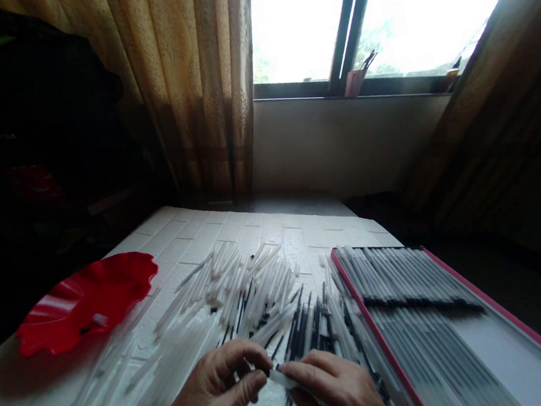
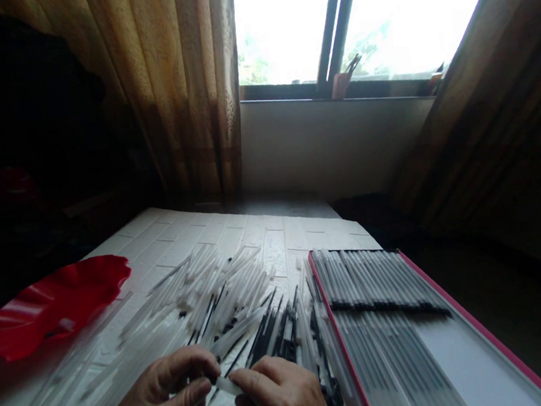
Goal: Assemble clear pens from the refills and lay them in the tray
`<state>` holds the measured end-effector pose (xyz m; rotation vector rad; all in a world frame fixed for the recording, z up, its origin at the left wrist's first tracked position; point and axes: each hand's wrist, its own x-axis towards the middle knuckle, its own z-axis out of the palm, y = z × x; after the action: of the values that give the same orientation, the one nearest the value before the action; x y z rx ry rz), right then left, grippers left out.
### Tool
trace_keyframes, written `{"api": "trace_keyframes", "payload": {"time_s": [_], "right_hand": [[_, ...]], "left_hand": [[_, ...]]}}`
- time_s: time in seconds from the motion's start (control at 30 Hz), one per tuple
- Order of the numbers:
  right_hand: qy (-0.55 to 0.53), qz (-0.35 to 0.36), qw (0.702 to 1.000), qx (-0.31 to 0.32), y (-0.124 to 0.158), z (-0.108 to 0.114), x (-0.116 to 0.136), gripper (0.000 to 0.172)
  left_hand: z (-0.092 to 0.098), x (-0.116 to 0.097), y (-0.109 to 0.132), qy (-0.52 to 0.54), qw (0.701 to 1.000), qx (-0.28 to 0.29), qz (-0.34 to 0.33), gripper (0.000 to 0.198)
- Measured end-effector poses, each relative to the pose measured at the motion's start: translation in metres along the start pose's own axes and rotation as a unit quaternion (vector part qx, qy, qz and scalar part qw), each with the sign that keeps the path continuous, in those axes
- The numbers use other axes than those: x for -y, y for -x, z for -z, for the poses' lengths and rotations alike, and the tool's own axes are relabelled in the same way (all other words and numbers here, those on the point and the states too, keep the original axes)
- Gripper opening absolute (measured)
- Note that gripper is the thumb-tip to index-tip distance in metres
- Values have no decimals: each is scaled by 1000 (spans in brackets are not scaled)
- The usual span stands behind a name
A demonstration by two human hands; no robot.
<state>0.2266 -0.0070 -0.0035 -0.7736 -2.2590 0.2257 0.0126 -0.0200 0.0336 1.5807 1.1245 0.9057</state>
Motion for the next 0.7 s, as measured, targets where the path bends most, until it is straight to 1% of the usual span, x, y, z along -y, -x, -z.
{"api": "trace_keyframes", "payload": {"time_s": [0.17, 0.27, 0.43, 0.57, 0.63, 0.7], "right_hand": [[-4, 5, 1000, 10, 2, -3, -3, 28], [0, 5, 1000, 16, 4, -5, -5, 28], [19, 4, 1000, 12, 5, -7, -5, 27], [26, 11, 1000, 2, 4, -7, -5, 26], [24, 8, 1000, 1, 5, -7, -4, 24], [12, -4, 1000, 4, 6, -8, -4, 19]], "left_hand": [[0, 3, -1, -19, 1000, -2, -10, 14], [2, 4, -1, -56, 998, -8, -27, 11], [4, 4, -3, -102, 992, -16, -71, 12], [3, 8, -2, -114, 990, -20, -75, 12], [2, 10, -1, -126, 989, -26, -80, 11], [1, 13, 0, -136, 986, -34, -88, 11]]}}
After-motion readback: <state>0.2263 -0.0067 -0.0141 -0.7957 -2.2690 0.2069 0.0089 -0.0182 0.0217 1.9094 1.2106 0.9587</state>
